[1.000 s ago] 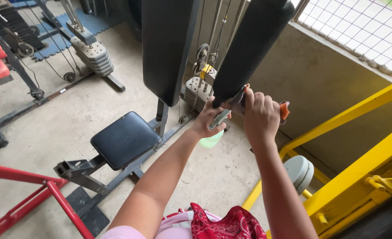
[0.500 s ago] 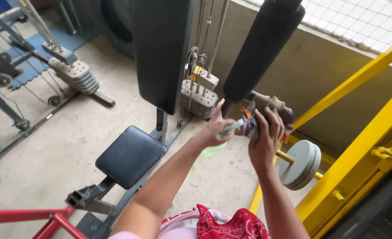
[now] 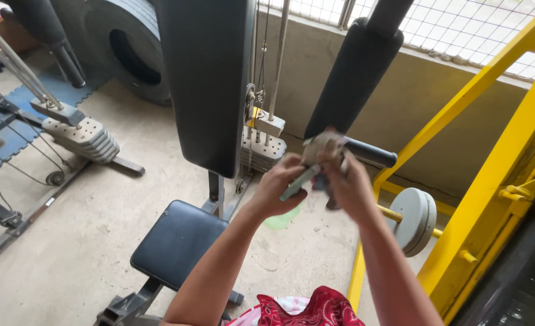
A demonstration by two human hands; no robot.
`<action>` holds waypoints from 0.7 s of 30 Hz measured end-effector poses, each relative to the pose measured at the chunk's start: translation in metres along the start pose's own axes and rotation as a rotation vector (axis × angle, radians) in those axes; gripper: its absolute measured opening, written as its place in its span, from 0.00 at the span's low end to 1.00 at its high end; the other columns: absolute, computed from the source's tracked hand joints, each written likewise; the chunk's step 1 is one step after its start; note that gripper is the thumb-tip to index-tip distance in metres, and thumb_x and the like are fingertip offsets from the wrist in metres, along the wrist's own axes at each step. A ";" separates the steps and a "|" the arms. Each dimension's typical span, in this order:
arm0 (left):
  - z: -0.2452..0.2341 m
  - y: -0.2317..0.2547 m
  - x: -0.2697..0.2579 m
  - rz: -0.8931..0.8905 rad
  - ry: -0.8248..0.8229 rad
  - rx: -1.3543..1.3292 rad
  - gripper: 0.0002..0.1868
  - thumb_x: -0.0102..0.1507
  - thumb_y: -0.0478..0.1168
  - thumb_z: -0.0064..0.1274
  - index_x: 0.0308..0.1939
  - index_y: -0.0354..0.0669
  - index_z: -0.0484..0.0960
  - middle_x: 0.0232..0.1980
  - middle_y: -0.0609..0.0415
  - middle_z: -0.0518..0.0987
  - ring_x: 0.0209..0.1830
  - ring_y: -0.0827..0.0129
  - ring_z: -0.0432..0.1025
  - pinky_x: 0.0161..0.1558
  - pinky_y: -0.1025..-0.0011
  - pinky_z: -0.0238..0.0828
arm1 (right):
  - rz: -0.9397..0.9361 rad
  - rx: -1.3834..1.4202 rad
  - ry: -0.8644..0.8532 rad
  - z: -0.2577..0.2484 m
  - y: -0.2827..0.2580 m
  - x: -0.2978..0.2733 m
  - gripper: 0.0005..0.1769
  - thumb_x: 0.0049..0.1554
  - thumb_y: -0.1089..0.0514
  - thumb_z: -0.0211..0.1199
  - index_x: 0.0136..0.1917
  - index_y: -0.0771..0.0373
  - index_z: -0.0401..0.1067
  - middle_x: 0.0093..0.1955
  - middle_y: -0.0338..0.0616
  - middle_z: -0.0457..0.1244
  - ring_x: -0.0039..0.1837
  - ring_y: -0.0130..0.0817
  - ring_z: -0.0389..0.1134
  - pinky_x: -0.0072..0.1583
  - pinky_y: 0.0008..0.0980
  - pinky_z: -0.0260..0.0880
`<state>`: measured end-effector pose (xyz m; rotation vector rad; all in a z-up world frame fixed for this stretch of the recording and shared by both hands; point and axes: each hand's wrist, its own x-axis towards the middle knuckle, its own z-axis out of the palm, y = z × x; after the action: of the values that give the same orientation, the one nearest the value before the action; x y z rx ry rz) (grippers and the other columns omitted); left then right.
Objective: Using a spray bottle and cloth to wipe down and sanitize various parts of gym equipment.
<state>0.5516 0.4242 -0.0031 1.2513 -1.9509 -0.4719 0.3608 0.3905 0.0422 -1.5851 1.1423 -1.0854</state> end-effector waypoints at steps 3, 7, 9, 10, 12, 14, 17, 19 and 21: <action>-0.003 -0.005 0.017 0.125 0.183 -0.203 0.17 0.54 0.38 0.55 0.48 0.51 0.82 0.65 0.44 0.72 0.66 0.49 0.69 0.61 0.56 0.73 | -0.430 -0.005 0.199 -0.027 -0.021 0.030 0.09 0.73 0.58 0.55 0.63 0.64 0.67 0.50 0.39 0.65 0.46 0.22 0.64 0.48 0.25 0.68; 0.024 -0.030 0.039 0.208 0.241 -0.279 0.14 0.54 0.34 0.56 0.44 0.49 0.82 0.66 0.43 0.76 0.84 0.34 0.47 0.78 0.45 0.49 | -0.778 -0.021 0.519 -0.024 -0.101 0.068 0.32 0.70 0.52 0.58 0.76 0.63 0.44 0.64 0.52 0.64 0.57 0.35 0.67 0.56 0.40 0.68; 0.043 -0.042 0.045 0.252 0.211 -0.288 0.15 0.54 0.35 0.56 0.45 0.51 0.83 0.71 0.37 0.68 0.82 0.34 0.45 0.78 0.47 0.46 | -0.862 -0.352 0.603 -0.011 -0.112 0.094 0.40 0.71 0.46 0.60 0.79 0.63 0.39 0.70 0.58 0.57 0.66 0.45 0.63 0.65 0.46 0.67; 0.051 -0.049 0.051 0.290 0.183 -0.288 0.16 0.54 0.37 0.57 0.46 0.52 0.83 0.76 0.32 0.59 0.81 0.34 0.44 0.77 0.49 0.44 | -0.931 -0.680 0.673 -0.004 -0.118 0.109 0.48 0.71 0.40 0.61 0.82 0.63 0.33 0.76 0.65 0.50 0.75 0.54 0.59 0.74 0.52 0.65; 0.070 -0.058 0.054 0.284 0.114 -0.263 0.16 0.55 0.37 0.57 0.47 0.52 0.83 0.64 0.44 0.72 0.77 0.39 0.51 0.79 0.48 0.40 | -0.912 -0.891 0.720 0.000 -0.119 0.117 0.51 0.70 0.38 0.60 0.84 0.63 0.31 0.79 0.67 0.43 0.78 0.60 0.53 0.76 0.55 0.61; 0.082 -0.061 0.061 0.287 0.051 -0.231 0.15 0.56 0.37 0.56 0.47 0.51 0.83 0.51 0.56 0.84 0.73 0.45 0.58 0.81 0.46 0.36 | -0.892 -1.098 0.772 -0.002 -0.125 0.131 0.53 0.70 0.37 0.60 0.85 0.63 0.29 0.82 0.70 0.36 0.82 0.66 0.47 0.79 0.58 0.56; 0.087 -0.058 0.069 0.129 0.026 -0.075 0.13 0.52 0.35 0.54 0.40 0.53 0.83 0.49 0.57 0.82 0.63 0.48 0.59 0.73 0.54 0.52 | -0.868 -1.045 0.737 -0.016 -0.139 0.162 0.48 0.73 0.46 0.57 0.85 0.66 0.28 0.83 0.71 0.32 0.83 0.68 0.45 0.81 0.57 0.54; 0.088 -0.059 0.073 0.137 0.086 -0.053 0.13 0.50 0.35 0.52 0.38 0.53 0.80 0.47 0.52 0.75 0.59 0.48 0.59 0.64 0.57 0.60 | -0.935 -1.073 0.767 -0.032 -0.150 0.193 0.45 0.72 0.50 0.59 0.84 0.67 0.31 0.82 0.72 0.34 0.83 0.68 0.44 0.83 0.53 0.55; 0.087 -0.059 0.072 0.188 0.116 -0.069 0.13 0.50 0.35 0.52 0.38 0.53 0.79 0.46 0.52 0.75 0.60 0.47 0.59 0.65 0.57 0.60 | -1.001 -1.127 0.829 -0.036 -0.180 0.206 0.41 0.69 0.52 0.60 0.82 0.68 0.39 0.78 0.72 0.40 0.80 0.68 0.48 0.80 0.53 0.58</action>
<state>0.5050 0.3258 -0.0694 1.0178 -1.9148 -0.3597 0.4035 0.2202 0.2547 -2.9017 1.6941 -2.0690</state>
